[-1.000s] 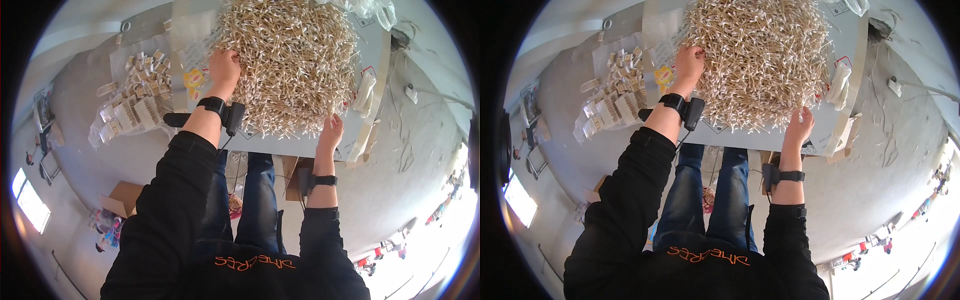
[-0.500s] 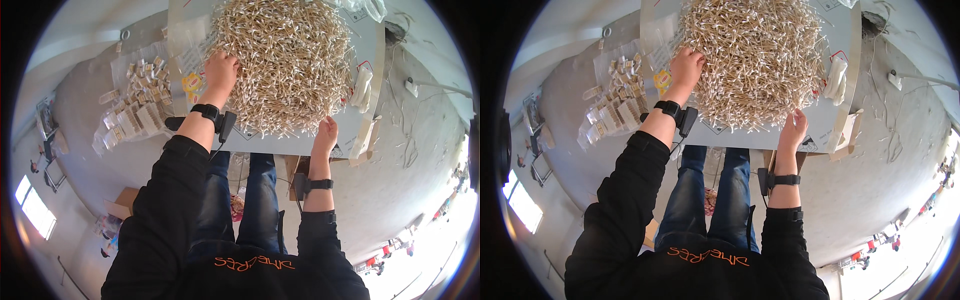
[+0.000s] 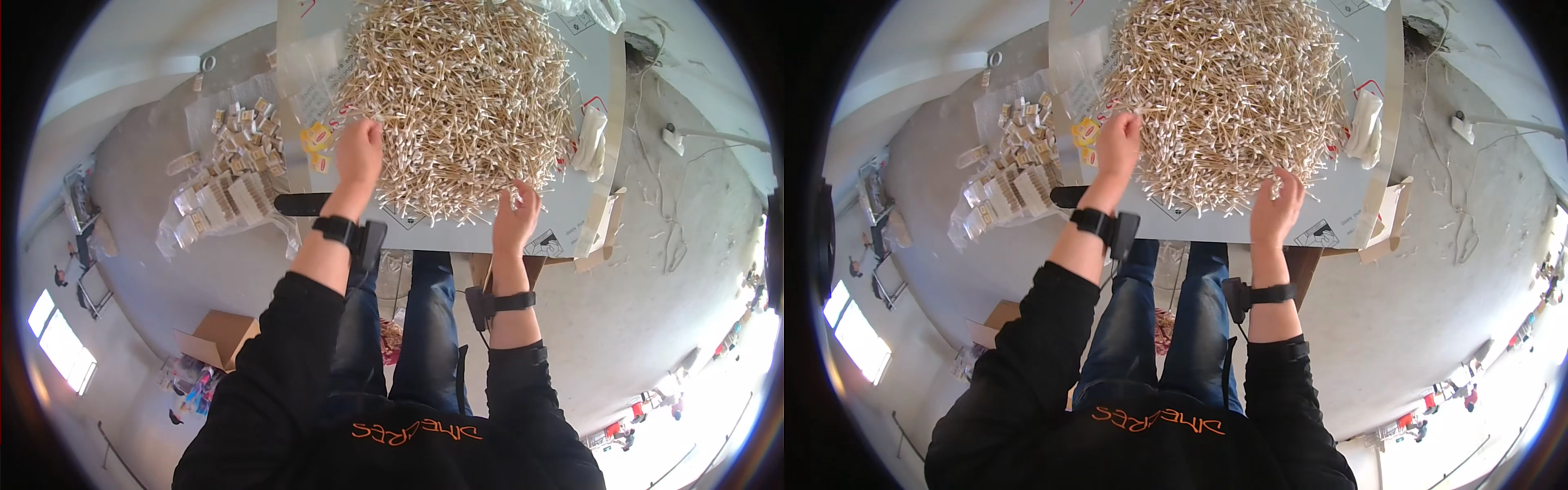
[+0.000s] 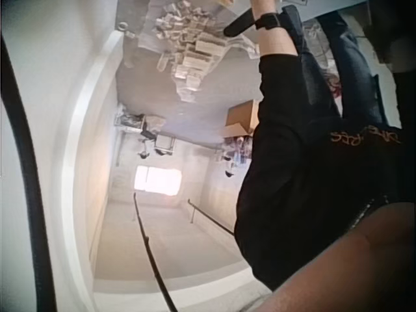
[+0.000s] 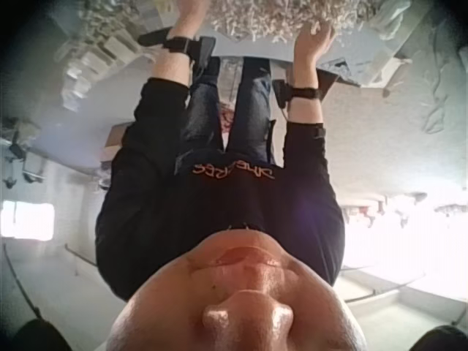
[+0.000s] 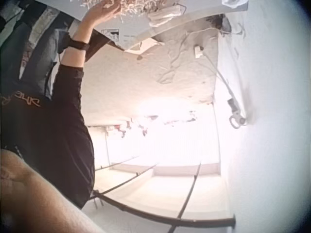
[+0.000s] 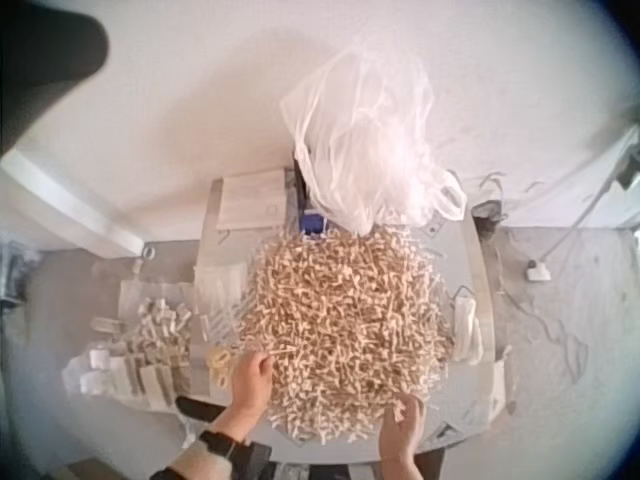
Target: The person packs cotton swabs into a plastic bag, sets it aside, and wipes the table with a cloth before picking up another bag.
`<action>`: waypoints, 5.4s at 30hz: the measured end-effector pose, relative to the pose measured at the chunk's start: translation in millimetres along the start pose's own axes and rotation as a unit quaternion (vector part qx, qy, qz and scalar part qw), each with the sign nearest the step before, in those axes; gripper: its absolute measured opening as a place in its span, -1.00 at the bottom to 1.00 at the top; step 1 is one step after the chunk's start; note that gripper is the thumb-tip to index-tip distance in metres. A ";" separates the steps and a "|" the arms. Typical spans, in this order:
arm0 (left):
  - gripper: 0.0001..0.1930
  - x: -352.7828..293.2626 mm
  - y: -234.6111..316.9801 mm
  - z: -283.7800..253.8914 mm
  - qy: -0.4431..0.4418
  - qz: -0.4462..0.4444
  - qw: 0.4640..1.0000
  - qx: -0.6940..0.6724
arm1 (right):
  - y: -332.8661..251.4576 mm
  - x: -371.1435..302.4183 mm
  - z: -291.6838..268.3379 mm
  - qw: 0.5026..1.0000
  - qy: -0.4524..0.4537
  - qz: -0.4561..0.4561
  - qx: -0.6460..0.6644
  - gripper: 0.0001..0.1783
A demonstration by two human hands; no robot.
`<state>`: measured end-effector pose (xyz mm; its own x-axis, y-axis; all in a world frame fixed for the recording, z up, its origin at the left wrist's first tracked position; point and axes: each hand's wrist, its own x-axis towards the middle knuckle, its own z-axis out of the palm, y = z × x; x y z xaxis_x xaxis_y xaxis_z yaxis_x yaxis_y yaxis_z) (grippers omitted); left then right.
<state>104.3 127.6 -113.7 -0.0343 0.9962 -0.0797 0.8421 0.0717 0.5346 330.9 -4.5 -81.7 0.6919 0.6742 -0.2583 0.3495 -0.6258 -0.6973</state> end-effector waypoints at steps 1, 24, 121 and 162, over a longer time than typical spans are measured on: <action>-0.89 -11.7 7.2 -2.6 -0.040 -0.031 0.997 -0.065 | -8.4 -4.3 5.6 0.997 -0.015 -0.064 -0.037 -0.73; -0.79 67.7 56.0 50.6 -0.112 -0.100 0.989 0.001 | 12.3 -14.2 8.0 0.889 -0.167 0.235 0.357 -0.85; -0.85 -58.4 79.6 -24.2 -0.265 -0.230 0.852 -0.388 | -63.6 -24.1 20.5 0.819 -0.351 0.198 0.408 -0.88; -0.75 -102.4 43.9 -47.3 -0.303 -0.256 0.672 -0.626 | -58.4 -57.4 20.3 0.766 -0.428 0.256 0.405 -0.86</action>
<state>119.4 31.0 -42.3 0.3974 0.6498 -0.6480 -0.3220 0.7599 0.5647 258.0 1.3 -39.8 -0.1813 0.6492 -0.7387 -0.5769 -0.6785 -0.4548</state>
